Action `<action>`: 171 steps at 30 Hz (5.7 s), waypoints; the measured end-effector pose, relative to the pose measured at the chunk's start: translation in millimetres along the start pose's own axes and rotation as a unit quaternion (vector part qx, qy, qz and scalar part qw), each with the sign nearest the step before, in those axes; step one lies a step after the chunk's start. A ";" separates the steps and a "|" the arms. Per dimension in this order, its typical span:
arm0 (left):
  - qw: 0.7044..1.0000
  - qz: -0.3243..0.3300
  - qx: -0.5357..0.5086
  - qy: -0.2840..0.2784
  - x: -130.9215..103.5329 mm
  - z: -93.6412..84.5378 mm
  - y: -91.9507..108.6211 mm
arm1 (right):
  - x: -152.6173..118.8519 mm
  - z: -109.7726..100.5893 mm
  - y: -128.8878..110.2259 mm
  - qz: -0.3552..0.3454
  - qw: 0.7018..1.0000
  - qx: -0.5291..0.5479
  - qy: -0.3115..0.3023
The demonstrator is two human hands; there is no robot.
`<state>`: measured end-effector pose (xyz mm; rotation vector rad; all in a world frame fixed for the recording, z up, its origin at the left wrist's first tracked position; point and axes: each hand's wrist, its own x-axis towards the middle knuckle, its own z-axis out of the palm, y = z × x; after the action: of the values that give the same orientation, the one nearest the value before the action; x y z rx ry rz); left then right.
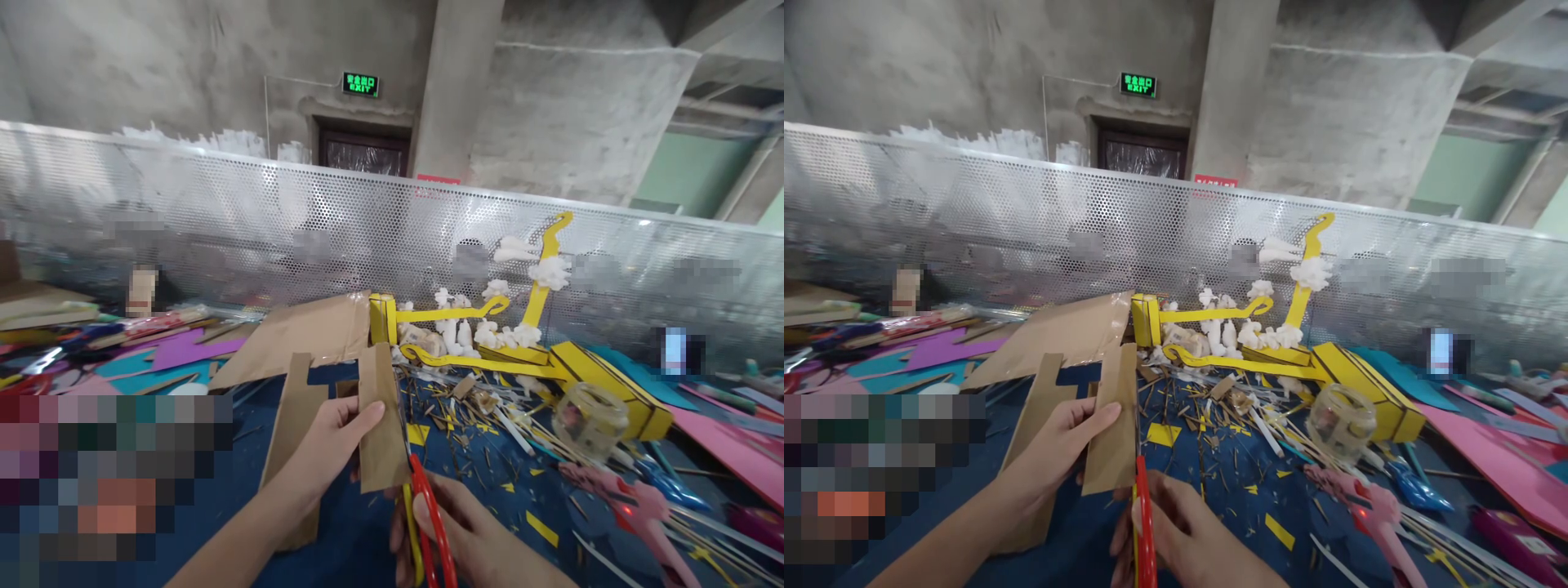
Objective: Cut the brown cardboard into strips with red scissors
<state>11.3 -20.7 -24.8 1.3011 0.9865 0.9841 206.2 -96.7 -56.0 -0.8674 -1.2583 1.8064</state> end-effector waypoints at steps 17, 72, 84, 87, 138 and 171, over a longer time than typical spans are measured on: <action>0.999 0.014 0.030 0.007 -0.5 -1.0 3.1 | 7.1 -6.7 14.0 -0.036 0.999 -0.015 -0.031; 0.993 0.020 -0.117 0.021 0.9 -5.0 1.9 | -2.2 -8.3 5.8 -0.060 0.983 -0.173 0.030; 0.997 0.048 -0.063 0.008 3.8 -6.2 2.0 | 8.8 -6.4 9.9 -0.129 0.930 -0.317 0.135; 0.997 0.039 -0.065 -0.022 3.6 -8.1 3.3 | 11.7 -3.9 3.9 -0.156 0.922 -0.327 0.138; 0.989 -0.034 -0.141 -0.028 -7.6 6.2 9.2 | 29.8 -30.2 3.7 -0.218 0.946 -0.047 0.234; 0.927 -0.100 -0.346 -0.109 1.0 0.2 6.6 | 36.3 -47.9 -1.2 -0.251 0.899 0.146 0.327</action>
<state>11.7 -19.6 -18.2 0.6807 0.5074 0.8902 229.6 -43.9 -72.4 -0.7892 -0.6635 1.1056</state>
